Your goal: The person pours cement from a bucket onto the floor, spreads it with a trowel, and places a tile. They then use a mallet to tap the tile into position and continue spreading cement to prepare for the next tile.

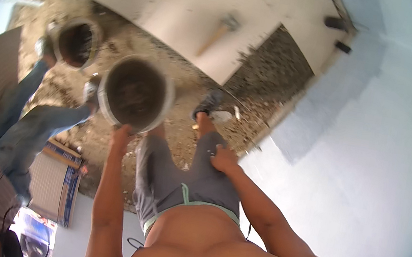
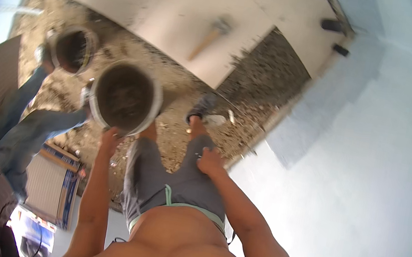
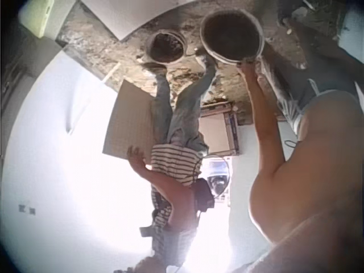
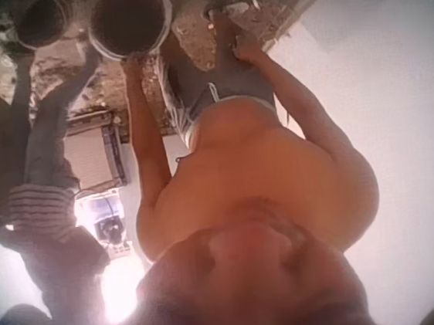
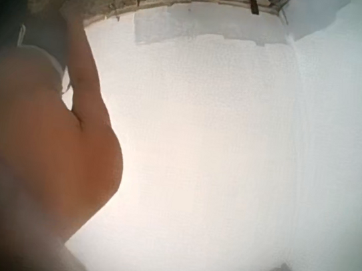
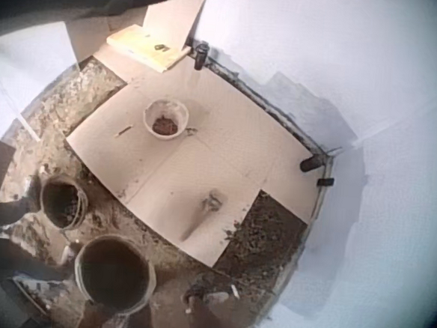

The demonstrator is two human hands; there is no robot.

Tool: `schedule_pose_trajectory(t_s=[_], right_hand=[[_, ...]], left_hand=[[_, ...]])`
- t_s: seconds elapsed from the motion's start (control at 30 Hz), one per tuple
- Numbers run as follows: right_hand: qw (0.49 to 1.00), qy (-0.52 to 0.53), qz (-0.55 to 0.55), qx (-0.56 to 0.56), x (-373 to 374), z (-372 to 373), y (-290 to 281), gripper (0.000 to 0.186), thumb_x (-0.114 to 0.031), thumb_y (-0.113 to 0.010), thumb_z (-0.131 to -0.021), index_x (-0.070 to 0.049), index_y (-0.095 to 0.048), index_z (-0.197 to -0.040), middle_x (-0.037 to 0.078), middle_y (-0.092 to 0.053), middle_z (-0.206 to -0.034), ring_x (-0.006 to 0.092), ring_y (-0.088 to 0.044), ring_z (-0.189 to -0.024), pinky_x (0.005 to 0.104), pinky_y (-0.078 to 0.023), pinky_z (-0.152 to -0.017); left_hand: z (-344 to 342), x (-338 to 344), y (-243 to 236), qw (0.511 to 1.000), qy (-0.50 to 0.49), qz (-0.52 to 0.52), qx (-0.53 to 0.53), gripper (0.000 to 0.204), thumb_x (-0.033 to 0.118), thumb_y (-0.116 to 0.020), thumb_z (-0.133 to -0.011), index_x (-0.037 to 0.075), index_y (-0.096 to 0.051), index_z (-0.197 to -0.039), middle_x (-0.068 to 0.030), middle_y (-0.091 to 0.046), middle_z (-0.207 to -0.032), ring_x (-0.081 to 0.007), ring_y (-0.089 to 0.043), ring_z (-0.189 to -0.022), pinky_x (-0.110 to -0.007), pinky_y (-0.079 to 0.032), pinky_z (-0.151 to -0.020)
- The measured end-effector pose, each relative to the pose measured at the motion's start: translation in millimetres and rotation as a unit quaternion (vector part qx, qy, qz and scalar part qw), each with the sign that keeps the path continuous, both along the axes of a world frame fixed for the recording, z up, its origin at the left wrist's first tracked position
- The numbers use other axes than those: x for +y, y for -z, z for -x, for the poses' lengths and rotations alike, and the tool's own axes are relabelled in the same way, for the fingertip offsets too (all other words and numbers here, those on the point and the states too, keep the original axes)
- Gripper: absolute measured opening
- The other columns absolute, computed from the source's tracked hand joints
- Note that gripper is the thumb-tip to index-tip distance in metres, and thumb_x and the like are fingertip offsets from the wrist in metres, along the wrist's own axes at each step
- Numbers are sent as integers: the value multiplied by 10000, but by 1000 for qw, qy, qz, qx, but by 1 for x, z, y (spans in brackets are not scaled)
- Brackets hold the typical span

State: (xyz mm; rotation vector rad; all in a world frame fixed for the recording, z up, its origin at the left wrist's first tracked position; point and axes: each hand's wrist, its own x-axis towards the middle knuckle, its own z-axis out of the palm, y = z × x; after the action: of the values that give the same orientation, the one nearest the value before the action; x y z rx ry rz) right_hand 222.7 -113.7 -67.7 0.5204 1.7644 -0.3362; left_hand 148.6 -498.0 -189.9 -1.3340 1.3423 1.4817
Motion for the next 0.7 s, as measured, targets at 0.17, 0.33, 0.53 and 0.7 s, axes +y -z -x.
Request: schedule_pose_trajectory(t_s=[0.17,0.33,0.53,0.7], right_hand=[[996,39,4,-76,-1,-24,32,686,-426,-521,-849,-112,-339,-1431,302,-446,-1317,458,-469,-1208,502,-392,-1013],[991,26,-28,-127,-19,-12,59,748,-470,-513,-854,-148,-259,-1480,325,-374,-1380,468,-430,-1250,507,-373,-1030],[987,-41,-47,-149,-48,-20,83,816,-466,-539,-847,-156,-174,-1508,371,-362,-1338,493,-449,-1198,513,-394,-996],[983,-65,-59,-159,-51,-17,96,829,-455,-553,-838,-133,-177,-1504,375,-402,-1279,479,-504,-1122,496,-442,-942]], left_hand=[[-3,-31,31,989,-111,101,-19,405,82,-581,-830,8,-471,-1213,-132,-554,-1072,-356,-583,-962,-528,-476,-909],[-35,-90,66,967,186,168,46,408,169,-665,-811,11,-562,-1173,-116,-625,-1066,-313,-612,-973,-442,-471,-926],[-154,-237,171,931,305,180,83,367,140,-626,-831,-44,-525,-1132,-155,-543,-1173,-344,-596,-968,-500,-513,-862],[-120,-233,160,971,-186,147,-41,290,68,-566,-847,-35,-521,-1114,-157,-541,-1154,-307,-559,-993,-519,-501,-880]])
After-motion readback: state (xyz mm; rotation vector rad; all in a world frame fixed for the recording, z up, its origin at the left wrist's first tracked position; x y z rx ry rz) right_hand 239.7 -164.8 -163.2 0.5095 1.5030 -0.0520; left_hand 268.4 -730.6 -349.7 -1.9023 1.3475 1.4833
